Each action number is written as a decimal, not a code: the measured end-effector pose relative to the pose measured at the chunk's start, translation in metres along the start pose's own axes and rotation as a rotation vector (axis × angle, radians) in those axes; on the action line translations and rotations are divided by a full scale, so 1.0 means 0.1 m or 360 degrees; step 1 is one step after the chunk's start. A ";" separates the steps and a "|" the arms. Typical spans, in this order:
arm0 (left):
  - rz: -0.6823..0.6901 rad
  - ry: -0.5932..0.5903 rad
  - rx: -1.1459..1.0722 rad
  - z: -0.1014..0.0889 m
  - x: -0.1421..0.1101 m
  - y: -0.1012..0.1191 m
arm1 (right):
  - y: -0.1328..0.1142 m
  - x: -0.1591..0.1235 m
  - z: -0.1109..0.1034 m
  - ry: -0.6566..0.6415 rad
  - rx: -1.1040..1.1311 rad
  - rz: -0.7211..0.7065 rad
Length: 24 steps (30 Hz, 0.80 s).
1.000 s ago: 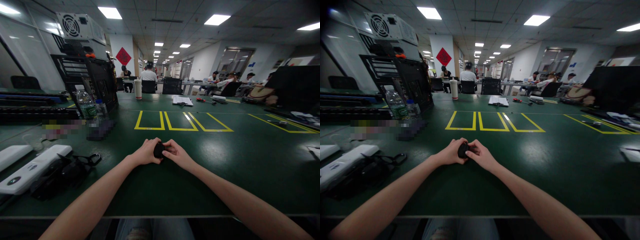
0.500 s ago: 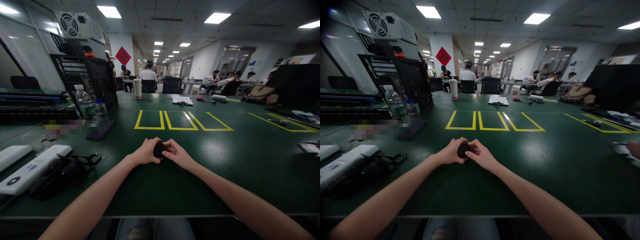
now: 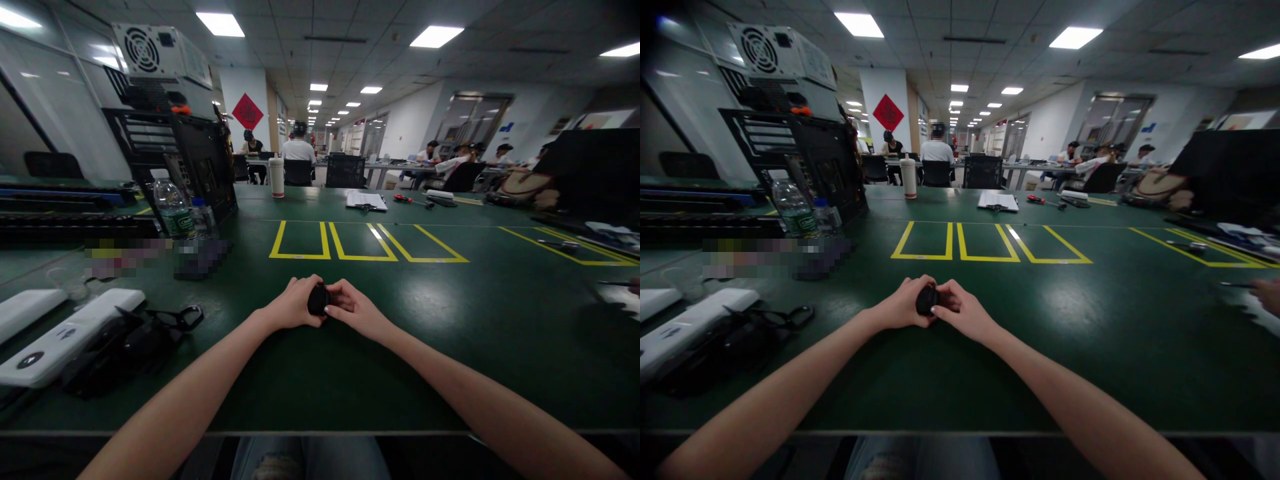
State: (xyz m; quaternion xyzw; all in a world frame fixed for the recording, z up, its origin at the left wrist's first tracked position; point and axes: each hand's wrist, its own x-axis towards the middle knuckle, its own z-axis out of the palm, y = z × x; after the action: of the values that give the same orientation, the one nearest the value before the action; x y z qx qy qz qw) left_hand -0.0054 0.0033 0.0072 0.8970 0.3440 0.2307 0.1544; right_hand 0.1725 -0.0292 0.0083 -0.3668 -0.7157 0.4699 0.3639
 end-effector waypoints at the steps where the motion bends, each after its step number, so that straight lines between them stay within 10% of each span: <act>1: 0.0003 -0.0006 -0.0003 0.00 0.00 0.00 | 0.00 0.00 0.00 0.0018 0.0000 0.0002; 24: -0.0005 -0.0019 0.0011 -0.01 0.00 -0.01 | 0.06 0.05 0.02 0.0126 0.0043 0.0097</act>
State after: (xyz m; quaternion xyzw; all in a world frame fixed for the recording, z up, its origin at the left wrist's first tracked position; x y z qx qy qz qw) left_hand -0.0060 0.0044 0.0076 0.8983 0.3454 0.2238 0.1537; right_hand 0.1700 -0.0241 0.0034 -0.4019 -0.6828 0.4754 0.3824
